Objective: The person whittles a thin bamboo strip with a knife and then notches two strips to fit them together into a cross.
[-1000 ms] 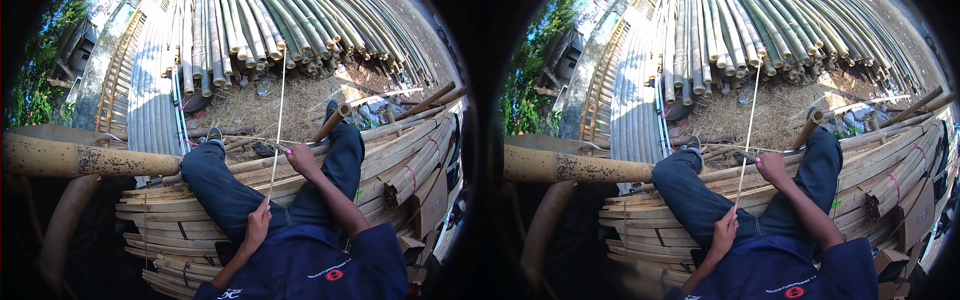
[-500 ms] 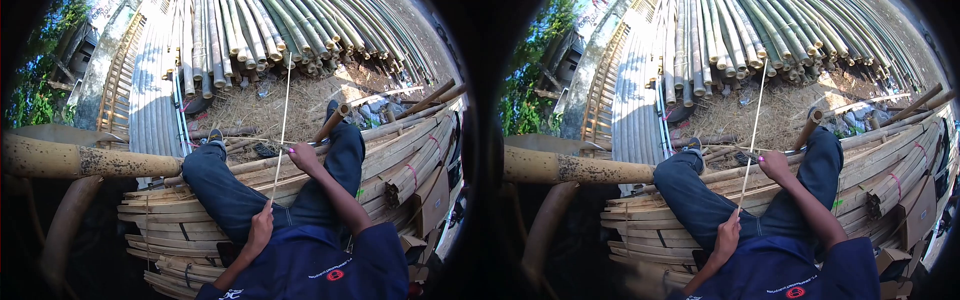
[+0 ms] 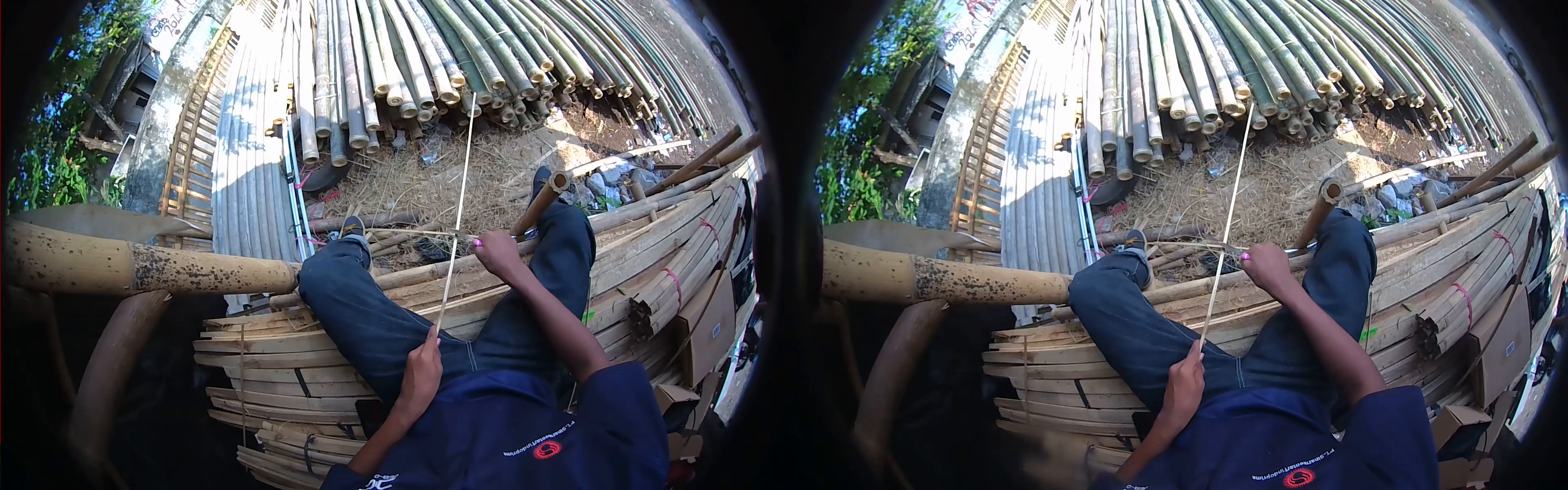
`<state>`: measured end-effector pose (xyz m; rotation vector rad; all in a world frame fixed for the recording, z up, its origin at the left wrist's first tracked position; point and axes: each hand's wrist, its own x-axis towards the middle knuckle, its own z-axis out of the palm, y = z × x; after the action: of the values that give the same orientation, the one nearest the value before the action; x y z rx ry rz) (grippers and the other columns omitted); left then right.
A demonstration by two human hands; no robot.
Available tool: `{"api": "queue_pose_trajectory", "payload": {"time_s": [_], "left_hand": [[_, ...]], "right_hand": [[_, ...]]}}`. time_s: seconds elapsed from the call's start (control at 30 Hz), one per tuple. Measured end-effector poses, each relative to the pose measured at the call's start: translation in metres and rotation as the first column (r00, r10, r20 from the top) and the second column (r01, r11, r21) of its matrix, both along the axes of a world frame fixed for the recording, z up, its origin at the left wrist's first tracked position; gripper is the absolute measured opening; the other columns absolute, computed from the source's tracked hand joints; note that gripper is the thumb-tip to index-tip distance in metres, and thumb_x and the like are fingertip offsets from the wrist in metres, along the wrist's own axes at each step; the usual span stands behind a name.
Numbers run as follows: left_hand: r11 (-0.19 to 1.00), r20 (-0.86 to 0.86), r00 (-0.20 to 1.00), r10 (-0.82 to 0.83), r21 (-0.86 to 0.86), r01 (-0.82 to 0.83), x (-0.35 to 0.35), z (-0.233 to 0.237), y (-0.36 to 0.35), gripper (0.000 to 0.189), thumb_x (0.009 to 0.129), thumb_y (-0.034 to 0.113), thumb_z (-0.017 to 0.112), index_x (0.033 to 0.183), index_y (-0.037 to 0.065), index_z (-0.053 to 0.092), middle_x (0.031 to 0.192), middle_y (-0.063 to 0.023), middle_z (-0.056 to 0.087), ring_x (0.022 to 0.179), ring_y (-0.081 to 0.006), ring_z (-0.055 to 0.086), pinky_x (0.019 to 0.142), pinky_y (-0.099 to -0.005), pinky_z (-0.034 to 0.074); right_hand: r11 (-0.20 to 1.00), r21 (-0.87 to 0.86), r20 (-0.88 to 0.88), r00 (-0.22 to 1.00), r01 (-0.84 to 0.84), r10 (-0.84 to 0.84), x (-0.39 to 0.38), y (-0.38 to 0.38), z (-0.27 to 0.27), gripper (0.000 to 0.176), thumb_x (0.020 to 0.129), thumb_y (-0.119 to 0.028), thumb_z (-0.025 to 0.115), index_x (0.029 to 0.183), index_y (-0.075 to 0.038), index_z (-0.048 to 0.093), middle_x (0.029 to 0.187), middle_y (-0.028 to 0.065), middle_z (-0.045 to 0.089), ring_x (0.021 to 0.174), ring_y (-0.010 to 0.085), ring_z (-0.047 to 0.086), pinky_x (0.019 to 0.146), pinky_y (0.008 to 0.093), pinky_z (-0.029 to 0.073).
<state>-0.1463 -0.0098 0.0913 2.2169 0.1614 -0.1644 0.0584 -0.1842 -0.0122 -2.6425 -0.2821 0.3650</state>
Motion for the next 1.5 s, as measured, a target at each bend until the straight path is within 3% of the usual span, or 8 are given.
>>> {"api": "queue_pose_trajectory", "payload": {"time_s": [0.07,0.27,0.47,0.57,0.77,1.1,1.17,1.5], "left_hand": [[1.000,-0.115,0.993,0.019,-0.015,-0.021,0.000,0.000,0.001,0.033,0.091,0.001,0.048,0.121,-0.011,0.049,0.088,-0.0290,0.062,0.082,-0.0403,0.063,0.068,-0.0422,0.051],[0.993,0.137,0.990,-0.043,0.118,0.026,0.002,-0.010,0.005,0.034,0.090,-0.002,0.048,0.122,-0.010,0.049,0.074,-0.0240,0.059,0.063,-0.0315,0.060,0.057,-0.0376,0.046],[0.997,-0.001,0.999,-0.038,0.072,0.038,-0.008,0.011,0.004,0.034,0.089,-0.003,0.049,0.122,-0.010,0.049,0.079,-0.0258,0.060,0.065,-0.0324,0.062,0.058,-0.0368,0.048],[0.999,0.003,1.000,0.001,0.048,-0.001,-0.010,0.004,0.005,0.034,0.089,-0.003,0.049,0.122,-0.010,0.049,0.078,-0.0250,0.060,0.064,-0.0321,0.062,0.058,-0.0367,0.047],[0.998,-0.058,0.998,-0.007,0.062,0.010,-0.009,0.003,0.009,0.032,0.091,0.002,0.049,0.121,-0.010,0.050,0.085,-0.0293,0.061,0.078,-0.0402,0.063,0.064,-0.0425,0.050],[0.998,-0.079,0.995,-0.056,-0.036,0.054,-0.052,0.022,0.015,0.030,0.091,0.002,0.051,0.118,-0.011,0.052,0.088,-0.0290,0.062,0.082,-0.0387,0.064,0.066,-0.0410,0.052],[0.998,-0.081,0.997,-0.014,-0.061,0.009,-0.061,0.015,0.017,0.031,0.092,0.002,0.049,0.122,-0.007,0.051,0.078,-0.0225,0.062,0.061,-0.0257,0.062,0.059,-0.0339,0.048],[0.975,-0.254,0.965,0.069,-0.187,-0.119,-0.027,0.016,0.020,0.029,0.095,0.006,0.046,0.121,-0.002,0.054,0.056,-0.0060,0.044,0.051,-0.0085,0.045,0.050,-0.0256,0.039]], "right_hand": [[0.983,0.129,0.007,0.991,-0.130,0.130,-0.015,0.005,0.015,0.026,0.077,-0.027,0.054,0.070,-0.005,0.066,0.067,0.0198,0.062,0.068,0.0382,0.063,0.064,0.0498,0.050],[0.876,0.090,-0.043,0.877,-0.474,0.479,-0.062,0.027,0.045,0.026,0.076,-0.027,0.055,0.068,-0.004,0.065,0.067,0.0203,0.062,0.066,0.0377,0.063,0.062,0.0487,0.050],[0.997,-0.022,0.177,0.982,0.069,-0.064,0.034,-0.018,-0.001,0.027,0.077,-0.026,0.055,0.068,-0.002,0.066,0.069,0.0208,0.063,0.066,0.0373,0.064,0.062,0.0470,0.051],[0.992,-0.095,-0.003,0.997,0.081,-0.082,0.040,-0.008,0.014,0.027,0.078,-0.025,0.055,0.071,-0.002,0.067,0.071,0.0202,0.064,0.068,0.0369,0.064,0.063,0.0465,0.051],[0.869,0.017,0.009,0.869,-0.494,0.494,-0.030,0.030,0.044,0.027,0.078,-0.028,0.055,0.069,-0.005,0.067,0.066,0.0181,0.063,0.064,0.0369,0.063,0.062,0.0478,0.050],[0.967,-0.183,0.058,0.984,0.177,-0.169,0.103,-0.038,0.000,0.030,0.078,-0.031,0.058,0.077,-0.003,0.069,0.076,0.0191,0.065,0.073,0.0369,0.065,0.066,0.0474,0.052],[0.967,-0.187,0.027,0.985,0.175,-0.173,0.100,-0.031,0.004,0.032,0.080,-0.033,0.057,0.079,-0.003,0.069,0.078,0.0197,0.066,0.075,0.0371,0.065,0.066,0.0476,0.052],[0.877,0.106,-0.135,0.867,-0.469,0.480,-0.066,0.035,0.047,0.027,0.079,-0.030,0.054,0.072,-0.007,0.067,0.069,0.0197,0.063,0.069,0.0373,0.063,0.065,0.0475,0.051]]}}
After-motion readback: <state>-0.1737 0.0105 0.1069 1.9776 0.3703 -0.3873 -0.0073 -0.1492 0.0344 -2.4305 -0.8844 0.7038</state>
